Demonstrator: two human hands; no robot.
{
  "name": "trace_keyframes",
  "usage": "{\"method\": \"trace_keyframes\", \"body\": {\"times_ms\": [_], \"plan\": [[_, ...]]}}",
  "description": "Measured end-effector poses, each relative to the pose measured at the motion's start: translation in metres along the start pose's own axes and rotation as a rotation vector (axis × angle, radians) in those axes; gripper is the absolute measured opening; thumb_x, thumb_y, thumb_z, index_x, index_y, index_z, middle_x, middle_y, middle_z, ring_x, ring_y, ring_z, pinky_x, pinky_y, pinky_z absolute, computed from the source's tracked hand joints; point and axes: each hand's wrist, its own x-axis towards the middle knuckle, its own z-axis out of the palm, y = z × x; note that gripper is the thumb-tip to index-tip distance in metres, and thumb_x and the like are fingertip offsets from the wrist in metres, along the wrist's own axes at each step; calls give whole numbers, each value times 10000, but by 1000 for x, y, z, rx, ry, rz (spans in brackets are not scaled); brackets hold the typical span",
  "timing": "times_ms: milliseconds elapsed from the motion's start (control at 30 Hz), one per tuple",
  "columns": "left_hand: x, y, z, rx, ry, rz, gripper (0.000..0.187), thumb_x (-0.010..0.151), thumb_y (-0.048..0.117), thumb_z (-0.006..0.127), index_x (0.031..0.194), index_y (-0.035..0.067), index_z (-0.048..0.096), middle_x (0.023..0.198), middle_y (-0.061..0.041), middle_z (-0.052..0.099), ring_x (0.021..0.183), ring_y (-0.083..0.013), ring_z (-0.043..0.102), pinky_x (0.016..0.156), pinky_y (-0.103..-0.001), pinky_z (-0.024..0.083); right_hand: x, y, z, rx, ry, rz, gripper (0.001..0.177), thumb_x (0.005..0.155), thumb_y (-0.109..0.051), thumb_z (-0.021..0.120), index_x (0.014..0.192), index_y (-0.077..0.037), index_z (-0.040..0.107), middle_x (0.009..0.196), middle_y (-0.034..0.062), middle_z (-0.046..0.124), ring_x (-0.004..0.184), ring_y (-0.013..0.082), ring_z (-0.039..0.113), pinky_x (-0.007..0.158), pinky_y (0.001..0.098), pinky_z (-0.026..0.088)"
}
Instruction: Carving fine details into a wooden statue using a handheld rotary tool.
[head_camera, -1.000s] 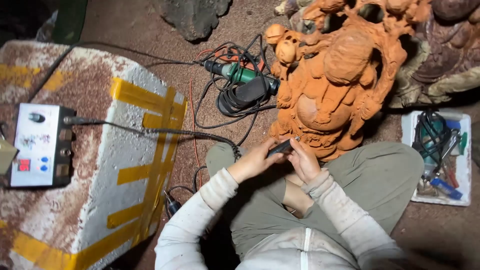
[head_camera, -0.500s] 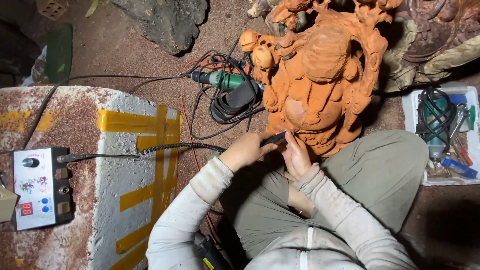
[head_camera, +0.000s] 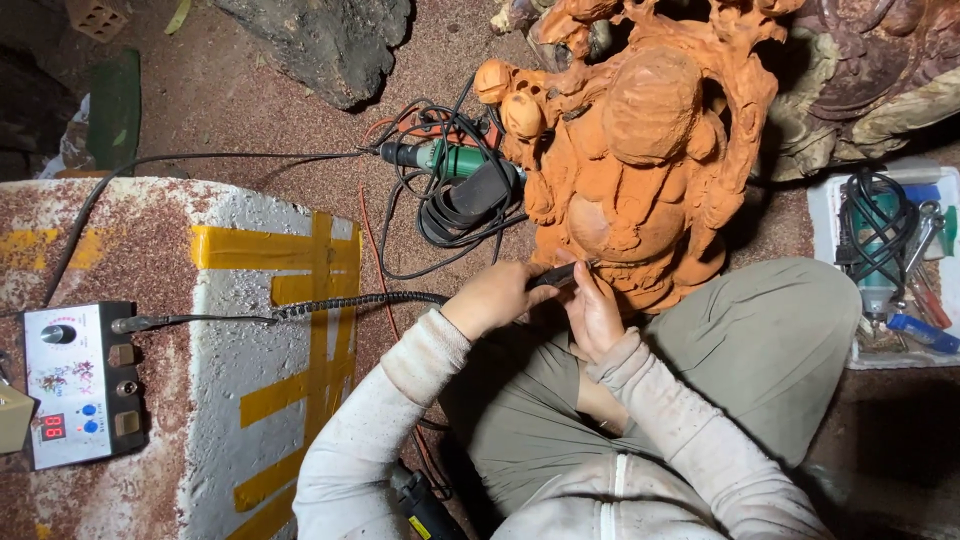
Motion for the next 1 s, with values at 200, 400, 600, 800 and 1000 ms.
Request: {"method": "trace_keyframes", "body": {"times_ms": [200,400,600,800,1000], "plan": [[-4,5,-4,-40,-11,-11,463,960,444,566,1254,110,694,1104,-245,730,1114,-445,664,918,-534,555,-9,-14,15,-27,2,2,501,1031,-347,571,1423,-35,584,1159,40,551,1098,156,487,1052,416,443],[-7,2,-6,-37,-5,-9,480,961,451,568,1308,134,668,1122,-226,733,1121,-426,670,932,-519,556,-1,-1,4,-34,-13,-20,494,1021,-334,591,1414,-34,596,1134,60,609,1084,146,527,1045,400,468],[-13,-6,-10,-90,-2,-12,498,945,470,589,1326,157,658,1160,-203,728,1148,-424,654,956,-524,537,9,12,2,-66,49,-24,438,1006,-301,651,1353,-34,641,1182,36,605,1086,171,537,1049,457,459],[-13,-3,-13,-80,-8,6,483,948,454,586,1301,136,672,1140,-234,727,1141,-446,650,962,-540,532,9,18,2,-43,117,-69,415,996,-272,677,1339,-41,637,1237,38,601,1094,197,548,1051,487,443],[-10,-1,-17,-66,-20,22,470,927,474,611,1251,145,700,1108,-221,737,1118,-435,664,944,-527,543,7,15,5,-94,98,-107,401,1013,-324,645,1293,-37,654,1209,52,601,1138,179,529,1069,440,421]]}}
